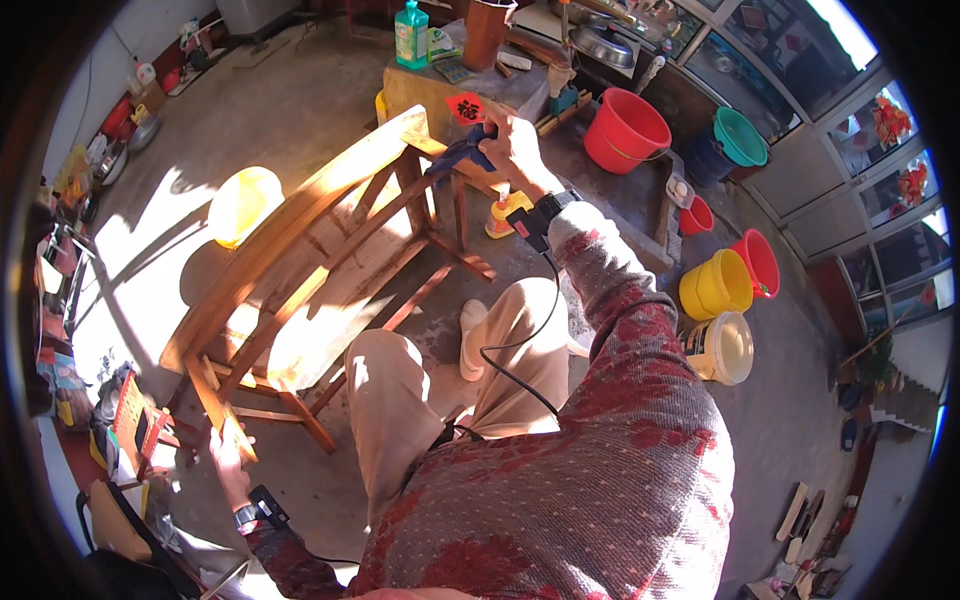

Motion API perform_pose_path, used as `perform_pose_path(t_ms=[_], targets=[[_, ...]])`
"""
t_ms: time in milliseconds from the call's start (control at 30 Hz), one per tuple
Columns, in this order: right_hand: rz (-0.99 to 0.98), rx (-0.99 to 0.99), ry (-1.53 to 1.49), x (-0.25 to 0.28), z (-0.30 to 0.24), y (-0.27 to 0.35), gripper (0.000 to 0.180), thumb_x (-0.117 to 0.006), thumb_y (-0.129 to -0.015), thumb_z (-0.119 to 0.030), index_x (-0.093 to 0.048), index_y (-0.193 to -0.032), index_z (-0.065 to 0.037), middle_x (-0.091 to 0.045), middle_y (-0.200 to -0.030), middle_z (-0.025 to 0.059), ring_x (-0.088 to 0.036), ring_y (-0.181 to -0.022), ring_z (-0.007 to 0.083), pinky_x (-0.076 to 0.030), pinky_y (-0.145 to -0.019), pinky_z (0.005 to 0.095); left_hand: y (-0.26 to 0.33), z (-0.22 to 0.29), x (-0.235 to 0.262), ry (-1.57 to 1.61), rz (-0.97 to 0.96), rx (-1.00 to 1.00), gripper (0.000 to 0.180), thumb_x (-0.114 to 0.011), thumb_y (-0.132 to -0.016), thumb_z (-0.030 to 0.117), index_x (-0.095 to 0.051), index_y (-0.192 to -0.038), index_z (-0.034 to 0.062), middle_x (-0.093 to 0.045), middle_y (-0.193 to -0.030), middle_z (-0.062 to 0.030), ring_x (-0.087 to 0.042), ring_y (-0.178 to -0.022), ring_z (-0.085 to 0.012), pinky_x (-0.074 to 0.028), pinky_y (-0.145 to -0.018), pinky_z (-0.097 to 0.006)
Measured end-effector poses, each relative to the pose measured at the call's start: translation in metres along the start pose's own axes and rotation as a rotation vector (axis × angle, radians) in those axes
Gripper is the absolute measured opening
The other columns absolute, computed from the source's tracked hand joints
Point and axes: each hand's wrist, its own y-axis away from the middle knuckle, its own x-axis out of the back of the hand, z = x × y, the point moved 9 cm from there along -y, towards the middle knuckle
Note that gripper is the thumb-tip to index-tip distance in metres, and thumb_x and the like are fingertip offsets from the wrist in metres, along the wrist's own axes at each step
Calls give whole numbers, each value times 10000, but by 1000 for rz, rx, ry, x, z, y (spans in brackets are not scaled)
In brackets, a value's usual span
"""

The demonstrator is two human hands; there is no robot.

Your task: The person scrubs a wooden stool with a brush and water, then wipes it with a cloth. They repeatedly dip the brush and cloth into buckets and continue cleaning the stool's legs and frame.

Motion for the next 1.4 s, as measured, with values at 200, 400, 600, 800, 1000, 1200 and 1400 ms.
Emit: perform_pose_path(t_ms=[200,400,600,800,1000,1200,1400], targets=[[-213,0,0,-73,7,23,316,-595,-695,-46,-572,-1008,-86,-627,-1012,161,-593,-987,330,-454,-783,416,-28,-17,19,-164,173,148,476,-535,-964,355,-458,-1287,14,-598,-937,-96,-595,-674,-165,-488,-614,-293],[-505,405,529,-137,-16,29,214,-631,-744,-117,-606,-955,-90,-595,-1036,56,-530,-1057,249,-430,-829,393,-34,-17,24,-236,150,67,406,-525,-974,312,-502,-1250,16,-598,-877,-77,-581,-723,-149,-472,-661,-289],[-483,129,590,-82,16,18,170,-630,-718,-192,-683,-771,-39,-659,-781,173,-654,-802,353,-516,-686,453,-36,-27,27,-164,189,15,317,-544,-964,296,-552,-1129,25,-590,-802,-55,-573,-695,-125,-461,-618,-269],[-222,-44,432,21,38,-6,307,-726,-637,-279,-664,-848,-65,-647,-856,144,-637,-828,333,-512,-726,417,-53,-14,25,-76,151,-25,307,-533,-967,289,-560,-1122,26,-580,-757,-39,-548,-621,-117,-451,-568,-270],[-315,452,298,-85,-33,5,129,-639,-713,-111,-620,-837,-81,-603,-949,64,-561,-1001,292,-467,-810,416,-58,-18,26,-76,149,-19,299,-530,-969,279,-561,-1120,23,-569,-746,-33,-539,-610,-114,-444,-555,-263],[-546,594,474,-123,-27,42,62,-616,-689,-68,-594,-743,-87,-541,-853,45,-544,-945,263,-478,-737,390,-61,-21,31,-55,177,-43,307,-525,-969,291,-562,-1108,20,-570,-747,-41,-537,-608,-116,-442,-550,-263],[-595,276,449,-65,16,35,92,-632,-707,-134,-661,-778,-84,-639,-833,132,-636,-799,336,-511,-702,425,-59,-13,28,-100,175,-27,331,-540,-960,323,-564,-1100,24,-570,-749,-43,-540,-607,-118,-443,-547,-263]])
